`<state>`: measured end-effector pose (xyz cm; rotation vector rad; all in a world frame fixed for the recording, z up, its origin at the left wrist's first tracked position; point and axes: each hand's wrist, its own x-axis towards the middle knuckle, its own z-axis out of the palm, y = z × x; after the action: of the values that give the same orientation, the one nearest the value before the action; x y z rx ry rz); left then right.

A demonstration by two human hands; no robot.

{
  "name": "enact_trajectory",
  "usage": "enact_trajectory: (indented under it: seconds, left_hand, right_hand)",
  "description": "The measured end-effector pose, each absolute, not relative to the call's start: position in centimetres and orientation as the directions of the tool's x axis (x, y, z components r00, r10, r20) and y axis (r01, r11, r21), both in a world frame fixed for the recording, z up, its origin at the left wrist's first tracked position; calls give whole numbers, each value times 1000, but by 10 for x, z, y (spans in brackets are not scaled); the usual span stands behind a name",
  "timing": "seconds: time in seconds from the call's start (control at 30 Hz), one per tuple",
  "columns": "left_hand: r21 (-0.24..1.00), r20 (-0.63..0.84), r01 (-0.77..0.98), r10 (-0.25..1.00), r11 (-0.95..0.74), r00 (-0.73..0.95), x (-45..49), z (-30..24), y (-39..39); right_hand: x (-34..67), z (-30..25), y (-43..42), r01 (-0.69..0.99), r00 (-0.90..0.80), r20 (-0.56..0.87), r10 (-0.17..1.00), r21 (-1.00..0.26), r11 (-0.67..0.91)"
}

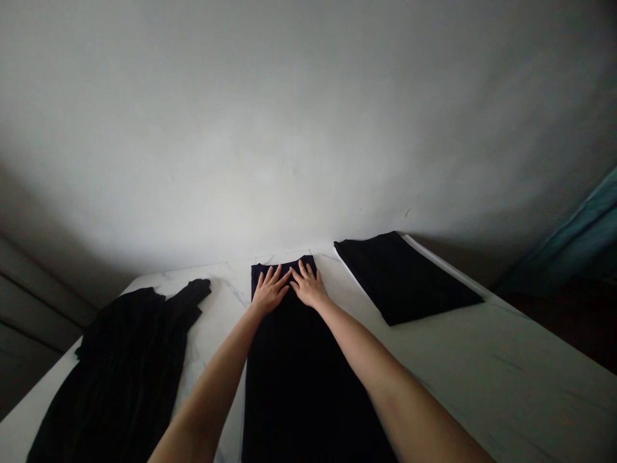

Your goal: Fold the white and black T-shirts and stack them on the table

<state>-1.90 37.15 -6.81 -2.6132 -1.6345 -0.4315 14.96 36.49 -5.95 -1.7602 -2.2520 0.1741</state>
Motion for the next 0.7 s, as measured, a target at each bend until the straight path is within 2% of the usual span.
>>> enact_trajectory:
  seconds: [0.13,0.43,0.7]
  left_hand:
    - [85,174,913,908,-400,382,-18,-80,370]
    - [70,193,918,908,-391,372,-17,-82,367]
    - [99,143,922,922,-374,359,-14,-68,363]
  right_hand:
    - [146,-64,366,947,-191,24,981,-259,191]
    - [145,-72,366,944,-168,103,980,-270,191]
    - [141,-62,363,950,-162,80,984,-257,177]
